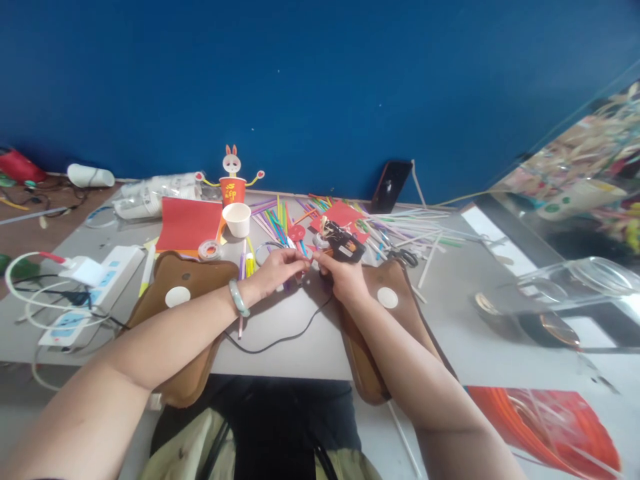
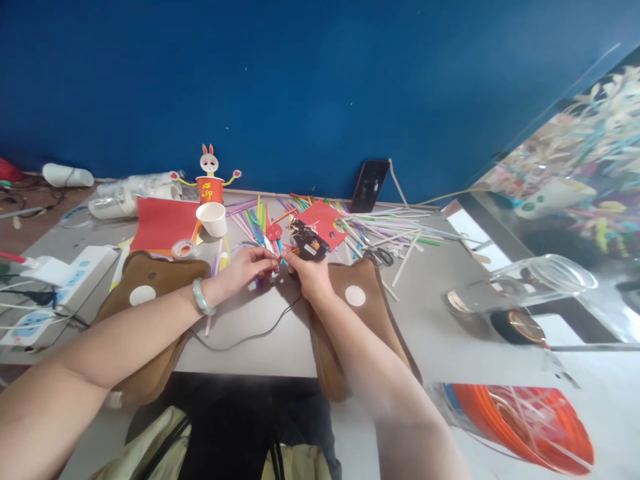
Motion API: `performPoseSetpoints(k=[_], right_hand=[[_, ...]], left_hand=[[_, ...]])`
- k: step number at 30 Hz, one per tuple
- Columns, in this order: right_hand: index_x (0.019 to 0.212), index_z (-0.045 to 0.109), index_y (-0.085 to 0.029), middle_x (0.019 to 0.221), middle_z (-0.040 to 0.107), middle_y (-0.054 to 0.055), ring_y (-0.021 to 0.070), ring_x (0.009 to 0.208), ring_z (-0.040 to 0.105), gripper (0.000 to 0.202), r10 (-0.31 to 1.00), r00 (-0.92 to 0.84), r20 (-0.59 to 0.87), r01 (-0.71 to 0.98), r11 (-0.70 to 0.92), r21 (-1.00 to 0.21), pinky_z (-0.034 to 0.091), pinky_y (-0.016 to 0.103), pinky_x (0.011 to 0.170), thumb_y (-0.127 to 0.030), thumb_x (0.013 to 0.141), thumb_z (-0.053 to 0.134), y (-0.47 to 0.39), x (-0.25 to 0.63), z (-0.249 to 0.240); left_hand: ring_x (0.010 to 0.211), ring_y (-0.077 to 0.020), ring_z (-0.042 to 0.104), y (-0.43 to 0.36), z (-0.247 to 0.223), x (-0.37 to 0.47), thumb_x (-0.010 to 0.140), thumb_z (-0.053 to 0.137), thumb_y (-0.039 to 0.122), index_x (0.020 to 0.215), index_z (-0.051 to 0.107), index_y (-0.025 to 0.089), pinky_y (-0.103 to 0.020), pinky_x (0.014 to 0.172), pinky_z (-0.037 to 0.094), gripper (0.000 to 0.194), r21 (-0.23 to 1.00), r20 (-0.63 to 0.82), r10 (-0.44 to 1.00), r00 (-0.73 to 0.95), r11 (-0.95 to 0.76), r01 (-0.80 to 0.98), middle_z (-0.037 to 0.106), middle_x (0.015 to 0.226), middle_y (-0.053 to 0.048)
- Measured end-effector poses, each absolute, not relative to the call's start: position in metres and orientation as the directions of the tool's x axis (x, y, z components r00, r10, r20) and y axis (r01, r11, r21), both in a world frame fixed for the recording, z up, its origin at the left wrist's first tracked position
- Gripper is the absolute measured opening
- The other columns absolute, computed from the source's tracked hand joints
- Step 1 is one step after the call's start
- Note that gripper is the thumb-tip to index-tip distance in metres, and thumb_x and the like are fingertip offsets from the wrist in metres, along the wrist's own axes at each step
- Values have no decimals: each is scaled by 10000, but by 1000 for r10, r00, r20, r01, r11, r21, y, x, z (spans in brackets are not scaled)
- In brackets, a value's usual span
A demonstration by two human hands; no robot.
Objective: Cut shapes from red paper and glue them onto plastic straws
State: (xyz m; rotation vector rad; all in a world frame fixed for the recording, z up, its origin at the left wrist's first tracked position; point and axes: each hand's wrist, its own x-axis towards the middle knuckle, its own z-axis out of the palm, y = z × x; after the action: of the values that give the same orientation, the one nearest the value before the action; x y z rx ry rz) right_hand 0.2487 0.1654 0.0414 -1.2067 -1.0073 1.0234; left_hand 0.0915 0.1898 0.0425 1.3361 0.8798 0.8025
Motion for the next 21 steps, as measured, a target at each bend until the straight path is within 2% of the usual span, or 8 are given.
performPoseSetpoints(k=[6, 15, 21], right_hand=[[557, 526, -193, 467, 478, -65, 90, 475, 403, 313, 968, 245, 50, -104, 77, -992, 349, 273, 525, -320, 646, 799, 165, 248, 42], [547, 511, -195, 467, 480, -56, 93, 481, 420, 336, 973, 218, 71, -20, 77, -997, 371, 270, 520, -341, 662, 791, 163, 248, 47], [707, 621, -189, 559, 567, -31, 81, 444, 424, 291, 978, 202, 51, -54, 63, -997, 353, 260, 467, -460, 742, 721, 165, 251, 47]], left_hand=[[512, -81, 474, 190, 41, 91, 719, 740, 342, 699, 624, 150, -228, 529, 369, 226, 998, -58, 895, 442, 64, 3, 582, 562, 31], [513, -84, 486, 190, 40, 92, 720, 741, 349, 689, 625, 149, -228, 515, 368, 233, 999, -40, 900, 434, 45, -3, 593, 582, 20], [532, -89, 497, 194, 43, 87, 720, 736, 350, 719, 641, 145, -225, 511, 361, 226, 996, -57, 954, 295, 76, -53, 579, 596, 21]])
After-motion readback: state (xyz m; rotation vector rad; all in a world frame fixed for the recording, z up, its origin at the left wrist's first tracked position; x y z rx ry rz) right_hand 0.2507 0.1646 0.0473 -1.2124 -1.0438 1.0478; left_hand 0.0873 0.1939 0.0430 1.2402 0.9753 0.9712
